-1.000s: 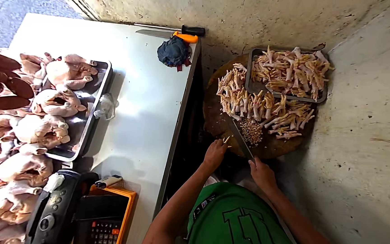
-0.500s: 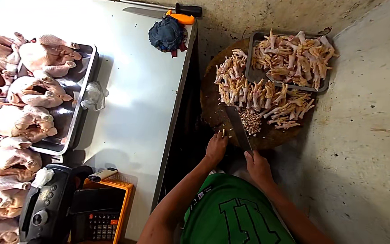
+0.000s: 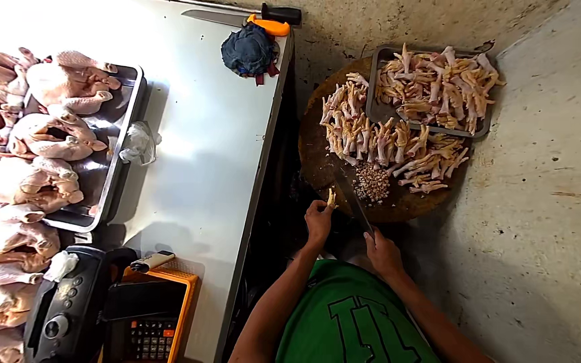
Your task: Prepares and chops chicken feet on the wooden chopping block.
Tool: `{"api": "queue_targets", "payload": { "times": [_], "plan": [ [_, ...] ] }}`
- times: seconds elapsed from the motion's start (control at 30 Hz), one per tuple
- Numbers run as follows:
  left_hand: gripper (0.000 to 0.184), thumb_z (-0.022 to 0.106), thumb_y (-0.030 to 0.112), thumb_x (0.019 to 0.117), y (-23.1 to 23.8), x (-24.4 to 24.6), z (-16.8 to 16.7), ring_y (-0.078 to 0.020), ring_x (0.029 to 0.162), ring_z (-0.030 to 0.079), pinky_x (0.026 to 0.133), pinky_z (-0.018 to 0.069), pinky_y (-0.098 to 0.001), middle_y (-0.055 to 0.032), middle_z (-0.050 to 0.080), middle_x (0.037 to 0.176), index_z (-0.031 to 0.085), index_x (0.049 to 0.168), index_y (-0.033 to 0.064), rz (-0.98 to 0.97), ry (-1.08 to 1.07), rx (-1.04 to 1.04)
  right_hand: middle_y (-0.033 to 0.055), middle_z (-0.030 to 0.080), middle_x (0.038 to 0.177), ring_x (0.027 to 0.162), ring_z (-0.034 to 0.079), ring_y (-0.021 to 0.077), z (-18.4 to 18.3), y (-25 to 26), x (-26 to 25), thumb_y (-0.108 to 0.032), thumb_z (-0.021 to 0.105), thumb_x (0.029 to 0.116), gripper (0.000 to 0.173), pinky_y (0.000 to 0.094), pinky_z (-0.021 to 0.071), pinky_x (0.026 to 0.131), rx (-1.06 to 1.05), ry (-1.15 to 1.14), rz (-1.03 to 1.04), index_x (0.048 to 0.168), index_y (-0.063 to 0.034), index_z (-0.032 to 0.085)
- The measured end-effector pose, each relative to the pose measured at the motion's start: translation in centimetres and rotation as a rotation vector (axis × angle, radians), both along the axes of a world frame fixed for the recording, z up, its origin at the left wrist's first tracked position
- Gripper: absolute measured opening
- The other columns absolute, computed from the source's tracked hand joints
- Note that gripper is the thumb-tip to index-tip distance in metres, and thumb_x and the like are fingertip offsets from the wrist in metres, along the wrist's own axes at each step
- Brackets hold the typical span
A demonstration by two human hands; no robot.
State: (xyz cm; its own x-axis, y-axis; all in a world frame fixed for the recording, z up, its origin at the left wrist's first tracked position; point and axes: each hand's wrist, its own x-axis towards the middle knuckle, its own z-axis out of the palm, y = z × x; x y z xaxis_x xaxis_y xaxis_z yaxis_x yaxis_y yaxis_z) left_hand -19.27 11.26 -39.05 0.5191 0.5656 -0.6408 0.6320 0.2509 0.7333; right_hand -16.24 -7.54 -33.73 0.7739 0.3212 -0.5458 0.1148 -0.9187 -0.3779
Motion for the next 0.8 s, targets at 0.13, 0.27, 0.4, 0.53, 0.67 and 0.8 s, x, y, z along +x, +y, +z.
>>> {"api": "queue_targets", "payload": {
  "times": [0.13,0.27,0.4,0.53,0.67,0.8],
  "plan": [
    [0.021,0.071,0.019,0.096,-0.6,0.2,0.3,-0.0171,0.07,0.066,0.07,0.0564,-0.0355,-0.0106,0.069,0.085,0.068,0.104,0.0004,-0.015,0.021,0.097,0.022,0.074,0.103,0.097,0.072,0.0408,2.6,1.3,1.2,-0.029,0.043,0.1116,0.041,0.0588,0.0547,0.084,-0.08,0.032,0.063,0.14,-0.0061,0.061],
    [0.02,0.069,0.018,0.0972,-1.0,0.1,0.1,-0.0153,0.067,0.066,0.068,0.0575,-0.0334,-0.0096,0.069,0.082,0.067,0.102,-0.0006,-0.014,0.016,0.116,0.0228,0.074,0.104,0.095,0.073,0.0423,1.7,1.4,0.9,-0.026,0.044,0.1107,0.041,0.0591,0.0561,0.082,-0.039,-0.044,0.141,0.14,-0.0032,0.061],
    [0.019,0.07,0.017,0.0958,-1.4,0.4,0.1,-0.0192,0.076,0.067,0.074,0.0573,-0.0362,-0.0129,0.068,0.088,0.066,0.101,-0.0015,-0.01,0.003,0.123,0.0208,0.073,0.102,0.098,0.072,0.0401,1.4,1.6,2.2,-0.031,0.042,0.1117,0.04,0.0584,0.0545,0.084,-0.146,0.085,0.12,0.138,-0.0073,0.06],
    [0.021,0.07,0.019,0.0956,-2.3,0.4,-0.2,-0.0231,0.089,0.066,0.084,0.0541,-0.0392,-0.0142,0.067,0.094,0.067,0.099,-0.0013,-0.072,0.001,0.136,0.0226,0.07,0.082,0.075,0.07,0.0408,2.6,0.5,0.9,-0.027,0.049,0.1082,0.04,0.0583,0.0544,0.069,0.116,-0.144,0.066,0.12,0.0054,0.068],
    [0.026,0.068,0.029,0.0963,-2.8,0.5,-0.3,-0.0314,0.105,0.062,0.099,0.0431,-0.0527,-0.0129,0.069,0.097,0.07,0.098,0.0037,-0.132,0.077,0.187,0.0233,0.074,0.097,0.089,0.073,0.0417,1.2,0.4,0.7,-0.026,0.046,0.1097,0.041,0.0587,0.0566,0.079,0.046,-0.083,0.106,0.137,-0.0002,0.063],
    [0.027,0.07,0.031,0.0956,-3.2,0.3,-0.7,-0.032,0.104,0.062,0.097,0.0444,-0.0518,-0.0127,0.068,0.098,0.07,0.098,0.0043,-0.129,0.085,0.216,0.0212,0.073,0.102,0.098,0.071,0.04,-0.1,-0.1,2.4,-0.034,0.043,0.1112,0.042,0.0593,0.054,0.086,-0.124,0.15,0.081,0.14,-0.0081,0.06]
  ]
}}
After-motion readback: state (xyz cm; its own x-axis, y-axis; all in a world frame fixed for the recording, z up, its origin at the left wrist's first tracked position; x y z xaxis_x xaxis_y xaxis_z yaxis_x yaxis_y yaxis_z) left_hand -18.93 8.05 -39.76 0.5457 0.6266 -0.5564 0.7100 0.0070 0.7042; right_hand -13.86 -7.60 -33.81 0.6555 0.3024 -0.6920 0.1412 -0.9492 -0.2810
